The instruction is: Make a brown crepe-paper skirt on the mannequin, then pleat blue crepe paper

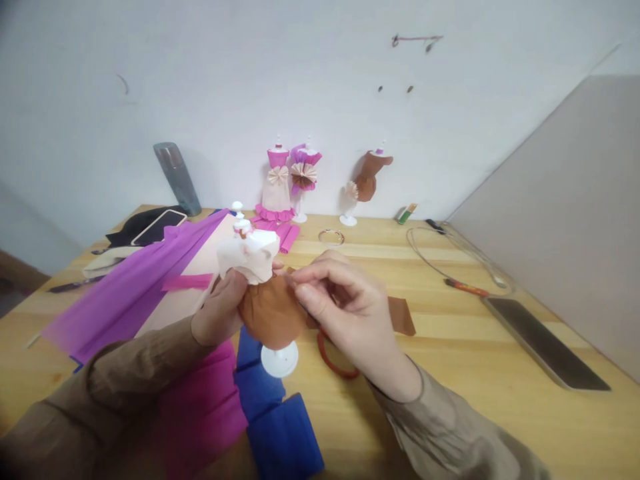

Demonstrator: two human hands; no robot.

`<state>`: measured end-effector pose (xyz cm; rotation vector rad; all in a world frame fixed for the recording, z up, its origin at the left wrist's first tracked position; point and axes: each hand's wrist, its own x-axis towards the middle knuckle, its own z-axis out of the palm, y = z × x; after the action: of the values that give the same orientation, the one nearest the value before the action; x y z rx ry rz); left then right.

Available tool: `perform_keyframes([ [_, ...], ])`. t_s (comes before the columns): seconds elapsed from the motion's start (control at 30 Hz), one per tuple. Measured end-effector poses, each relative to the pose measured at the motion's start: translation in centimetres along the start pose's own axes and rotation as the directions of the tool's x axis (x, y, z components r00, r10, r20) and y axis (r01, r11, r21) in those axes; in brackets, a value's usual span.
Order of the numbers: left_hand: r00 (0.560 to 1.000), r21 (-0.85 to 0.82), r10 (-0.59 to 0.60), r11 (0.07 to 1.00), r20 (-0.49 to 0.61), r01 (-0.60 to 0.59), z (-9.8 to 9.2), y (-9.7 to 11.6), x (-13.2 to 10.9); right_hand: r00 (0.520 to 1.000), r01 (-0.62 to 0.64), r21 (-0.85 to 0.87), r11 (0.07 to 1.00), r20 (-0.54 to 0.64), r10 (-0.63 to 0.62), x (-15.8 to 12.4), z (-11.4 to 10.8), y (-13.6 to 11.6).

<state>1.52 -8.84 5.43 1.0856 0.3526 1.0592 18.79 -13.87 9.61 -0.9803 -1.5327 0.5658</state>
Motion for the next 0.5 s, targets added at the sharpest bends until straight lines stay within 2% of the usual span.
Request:
perform_keyframes([
  [0.1,0.999,0.075,0.046,0.996,0.024,-0.048,-0.7,-0.4,-0.1,0.998,0.062,-0.079,0.995,0.012,-0.061,0.2,1.0,-0.2],
  [0.27,0.998,0.169,0.063,0.984,-0.019,-0.059,-1.2,-0.7,-0.3,0.996,0.086,-0.197,0.977,0.039,-0.08,0.0,1.6,0.0],
  [0.5,0.996,0.177,0.075,0.982,-0.047,-0.065,-1.1,-0.6,-0.2,0.992,0.12,-0.297,0.947,0.008,-0.123,-0.3,2.1,0.2],
])
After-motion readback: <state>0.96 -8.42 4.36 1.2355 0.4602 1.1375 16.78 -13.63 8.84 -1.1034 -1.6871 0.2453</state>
